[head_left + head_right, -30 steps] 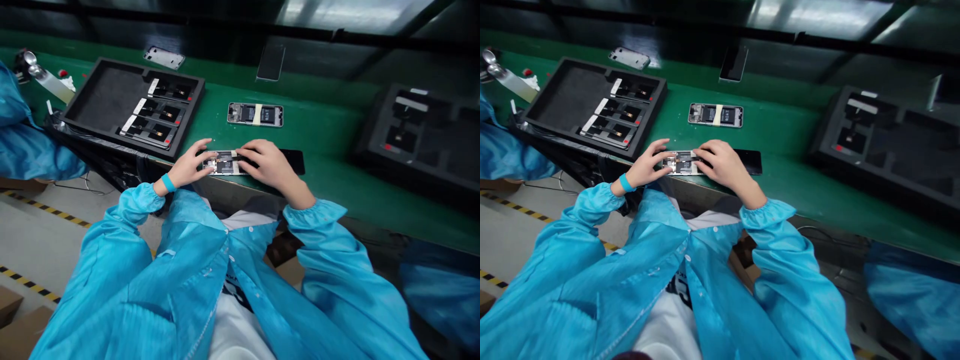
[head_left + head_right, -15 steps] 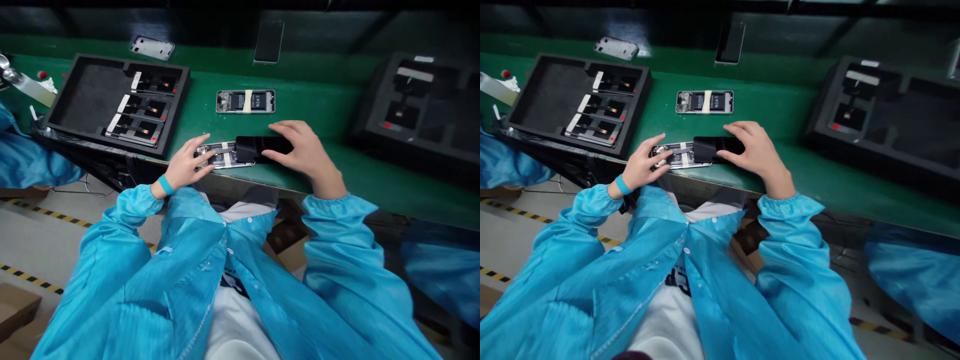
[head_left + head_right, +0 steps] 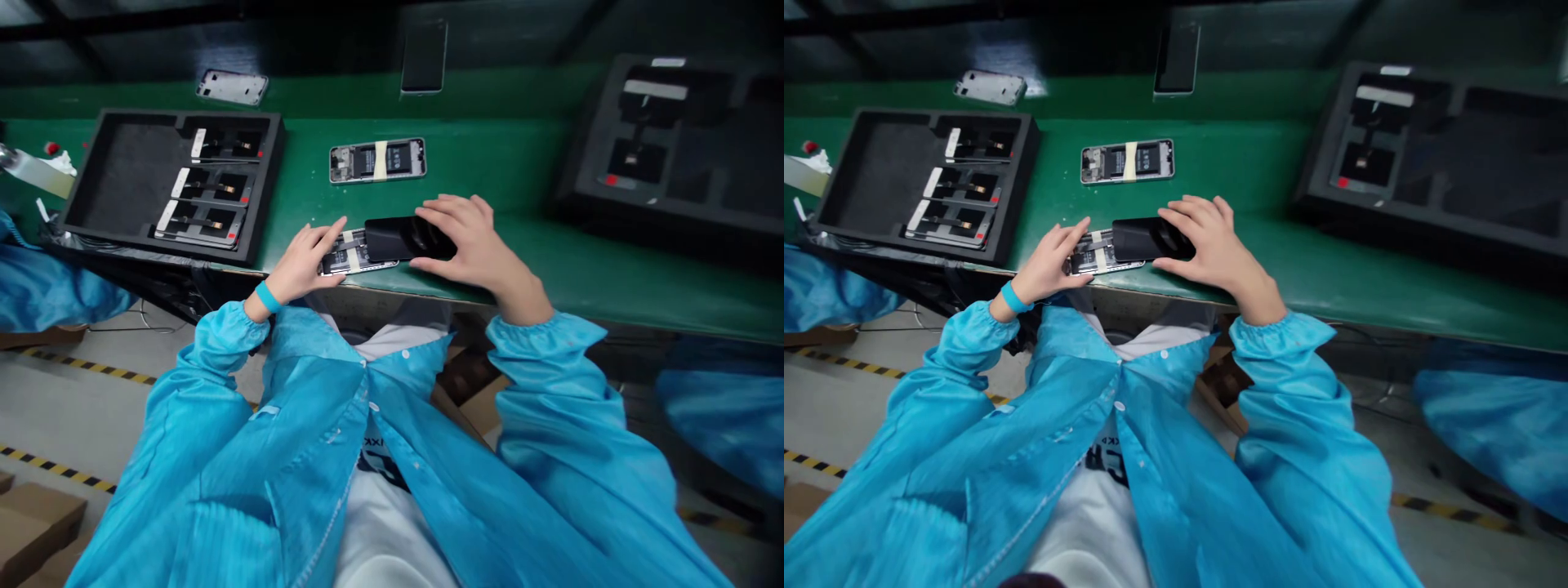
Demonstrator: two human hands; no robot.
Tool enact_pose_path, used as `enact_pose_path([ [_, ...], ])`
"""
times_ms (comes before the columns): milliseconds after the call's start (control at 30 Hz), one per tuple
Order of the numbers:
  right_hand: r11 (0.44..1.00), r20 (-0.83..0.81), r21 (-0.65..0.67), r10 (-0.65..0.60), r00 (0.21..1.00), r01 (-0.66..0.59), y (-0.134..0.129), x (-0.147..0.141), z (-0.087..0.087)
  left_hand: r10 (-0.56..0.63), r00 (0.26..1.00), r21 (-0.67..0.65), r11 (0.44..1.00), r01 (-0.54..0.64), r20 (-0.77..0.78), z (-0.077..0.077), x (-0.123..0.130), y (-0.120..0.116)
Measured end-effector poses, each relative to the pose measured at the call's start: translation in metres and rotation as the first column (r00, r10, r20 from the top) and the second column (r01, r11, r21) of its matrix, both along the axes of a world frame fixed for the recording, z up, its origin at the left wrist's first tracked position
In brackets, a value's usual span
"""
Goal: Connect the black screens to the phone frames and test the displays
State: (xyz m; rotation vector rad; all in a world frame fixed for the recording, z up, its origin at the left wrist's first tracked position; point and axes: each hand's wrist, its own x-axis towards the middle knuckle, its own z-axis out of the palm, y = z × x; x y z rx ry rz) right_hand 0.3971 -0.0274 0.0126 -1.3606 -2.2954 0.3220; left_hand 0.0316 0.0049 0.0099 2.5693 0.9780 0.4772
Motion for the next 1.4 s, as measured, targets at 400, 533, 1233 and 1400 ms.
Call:
enact_pose_path([
  [400, 0.994, 0.066, 0.112, 0.005, 0.998, -0.012, -0.022, -0.020, -0.009, 0.015, 0.998, -0.020, 1.000, -0.016, -0.056, 0.008, -0.003, -0.002],
  [533, 0.990, 0.080, 0.139, -0.025, 0.996, 0.014, -0.027, -0.022, -0.010, 0.007, 0.999, -0.001, 1.000, -0.007, -0.046, 0.008, -0.004, -0.003],
  [1233, 0.984, 0.096, 0.072, -0.171, 0.981, 0.164, -0.031, -0.014, -0.010, -0.069, 0.993, 0.025, 0.997, 0.067, 0.092, 0.003, -0.007, 0.002],
  [1400, 0.979, 0.083, 0.088, -0.191, 0.978, 0.184, -0.032, -0.016, -0.010, -0.009, 0.994, 0.121, 0.993, -0.004, 0.107, 0.008, -0.029, -0.007],
])
